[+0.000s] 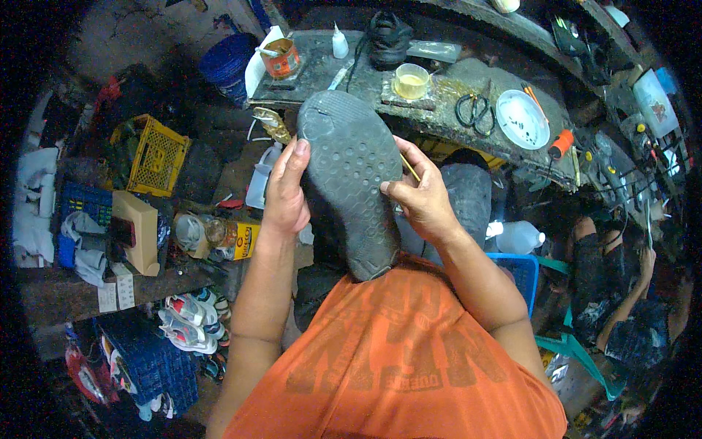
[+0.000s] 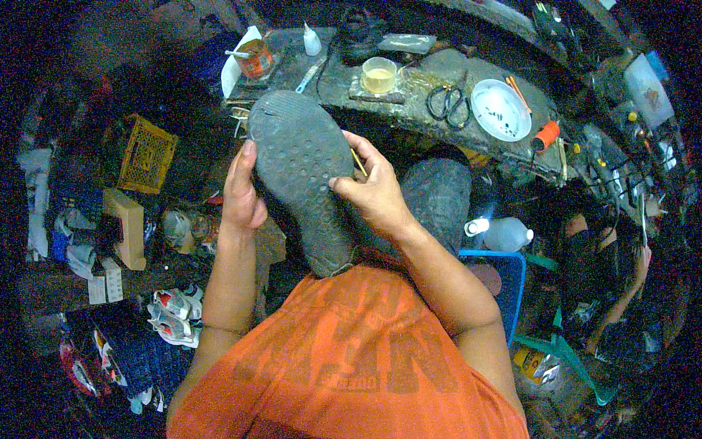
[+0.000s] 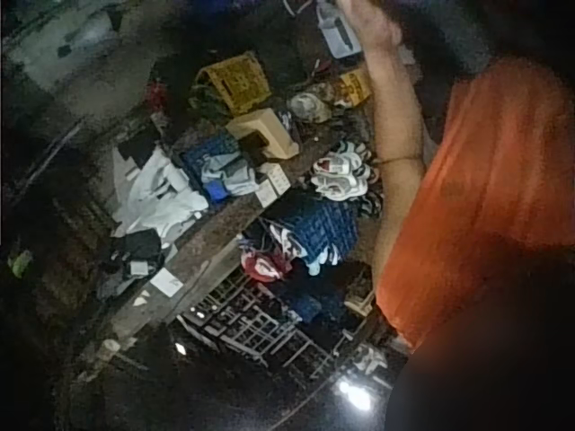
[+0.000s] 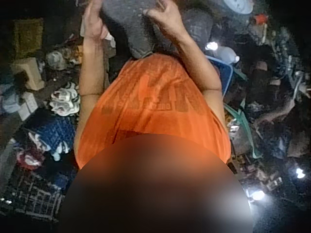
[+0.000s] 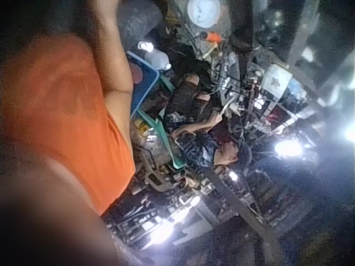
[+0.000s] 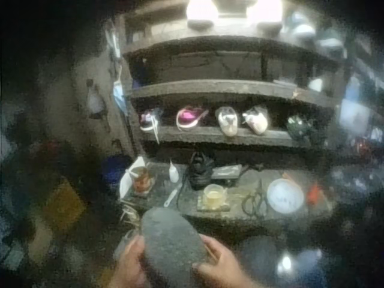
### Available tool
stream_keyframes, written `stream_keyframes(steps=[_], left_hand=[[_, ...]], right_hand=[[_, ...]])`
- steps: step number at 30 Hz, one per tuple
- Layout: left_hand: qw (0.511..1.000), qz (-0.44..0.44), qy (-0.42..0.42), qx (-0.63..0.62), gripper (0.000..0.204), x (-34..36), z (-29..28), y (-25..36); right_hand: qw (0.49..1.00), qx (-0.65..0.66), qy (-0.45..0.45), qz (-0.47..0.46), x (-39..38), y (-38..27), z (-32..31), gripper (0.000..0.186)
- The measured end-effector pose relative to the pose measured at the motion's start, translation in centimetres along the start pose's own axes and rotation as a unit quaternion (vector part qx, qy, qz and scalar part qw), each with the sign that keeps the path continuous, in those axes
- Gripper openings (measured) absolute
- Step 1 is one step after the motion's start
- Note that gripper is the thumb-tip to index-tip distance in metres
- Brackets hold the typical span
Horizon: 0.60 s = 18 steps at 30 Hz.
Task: The person sits on the floor and handles several pairs of shoes, inspecting soles and uppers. They use a small stick to apply adhesive to the sole of a black shoe, then use a brush to spread glue on the sole of a white shoe. The person repeatedly turns the shoes over and applies adhesive to different areas.
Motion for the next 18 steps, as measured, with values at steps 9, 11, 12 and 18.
stream_keyframes(steps=[9, 11, 12, 18], left_hand=[[1.000, 0.003, 0.000, 0.013, 0.047, -0.28, -0.06, 0.07], [1.000, -0.017, 0.005, -0.018, 0.048, -0.28, -0.18, -0.10], [1.000, -0.003, -0.008, -0.009, 0.048, -0.29, -0.04, 0.00], [0.999, -0.019, 0.012, 0.031, 0.048, -0.77, 0.20, 0.24]], right_hand=[[0.999, 0.017, 0.003, 0.033, -0.03, -0.55, -0.29, 0.073], [1.000, 0.014, -0.002, 0.028, -0.30, -0.77, -0.22, 0.072], [1.000, 0.004, -0.006, 0.017, -0.42, -0.84, -0.09, 0.072], [1.000, -0.008, 0.008, 0.020, -0.39, -0.45, -0.08, 0.068]])
Point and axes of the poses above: each hand's wrist, its own x-axis towards the middle knuckle, its own z-axis out of the palm, y = z × x, the point moved 4 cm from there along x, towards the middle knuckle, and after that the axes turned 1 degree about x, right-handed, at the moved point
